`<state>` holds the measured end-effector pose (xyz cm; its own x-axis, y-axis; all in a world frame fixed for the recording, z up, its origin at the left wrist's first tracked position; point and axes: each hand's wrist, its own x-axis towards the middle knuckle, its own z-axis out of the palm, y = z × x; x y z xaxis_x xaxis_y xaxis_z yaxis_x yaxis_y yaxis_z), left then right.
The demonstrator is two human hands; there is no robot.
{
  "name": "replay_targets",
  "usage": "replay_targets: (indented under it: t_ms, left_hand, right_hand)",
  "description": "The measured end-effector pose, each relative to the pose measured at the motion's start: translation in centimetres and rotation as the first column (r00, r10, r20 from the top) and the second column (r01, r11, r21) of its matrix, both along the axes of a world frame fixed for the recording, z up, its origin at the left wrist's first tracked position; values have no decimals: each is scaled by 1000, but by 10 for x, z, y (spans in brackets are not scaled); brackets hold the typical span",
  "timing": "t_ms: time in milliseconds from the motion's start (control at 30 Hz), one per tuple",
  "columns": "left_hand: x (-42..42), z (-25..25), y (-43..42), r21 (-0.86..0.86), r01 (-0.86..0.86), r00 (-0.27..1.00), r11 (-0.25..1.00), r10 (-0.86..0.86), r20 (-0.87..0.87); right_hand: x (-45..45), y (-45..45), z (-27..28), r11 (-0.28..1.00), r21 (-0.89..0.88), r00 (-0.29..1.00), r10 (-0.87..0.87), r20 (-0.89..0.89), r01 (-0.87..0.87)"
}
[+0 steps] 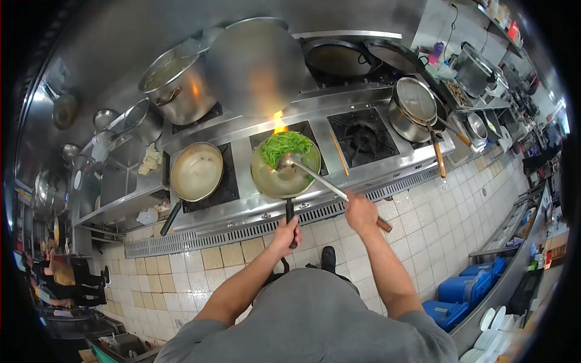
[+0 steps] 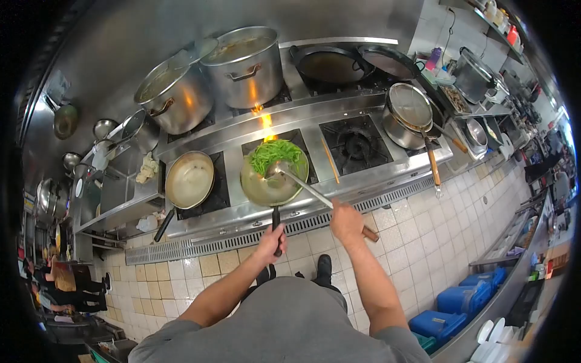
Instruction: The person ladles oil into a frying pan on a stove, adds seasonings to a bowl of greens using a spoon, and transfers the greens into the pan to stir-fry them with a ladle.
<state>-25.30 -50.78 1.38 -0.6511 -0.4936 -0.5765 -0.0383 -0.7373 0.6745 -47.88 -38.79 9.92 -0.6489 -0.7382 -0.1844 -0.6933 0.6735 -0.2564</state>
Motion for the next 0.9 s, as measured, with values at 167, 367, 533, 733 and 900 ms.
replay_targets:
  t_ms: [167, 367, 533, 733, 900]
  left_hand:
    - [-17, -19, -44, -46, -22, 1000, 999, 23, 16]
    - [-5, 45, -15, 36, -24, 989, 999, 19, 148]
    - [-24, 38, -25, 53, -45, 999, 998, 44, 16]
    - [2, -13, -5, 1, 5, 1000, 1000, -5, -18]
    - [-24, -7, -42, -11, -47, 999, 999, 47, -2]
  right_hand:
    - [24, 35, -16, 984, -157, 974, -53, 220, 89]
    - [-49, 62, 61, 970, -107, 868, 241, 435, -216]
    - [-37, 14, 46, 980, 1, 970, 195, 145, -197]
    - [9, 13, -9, 988, -152, 994, 20, 104, -4]
    - [27, 45, -27, 936, -347, 927, 77, 368, 61]
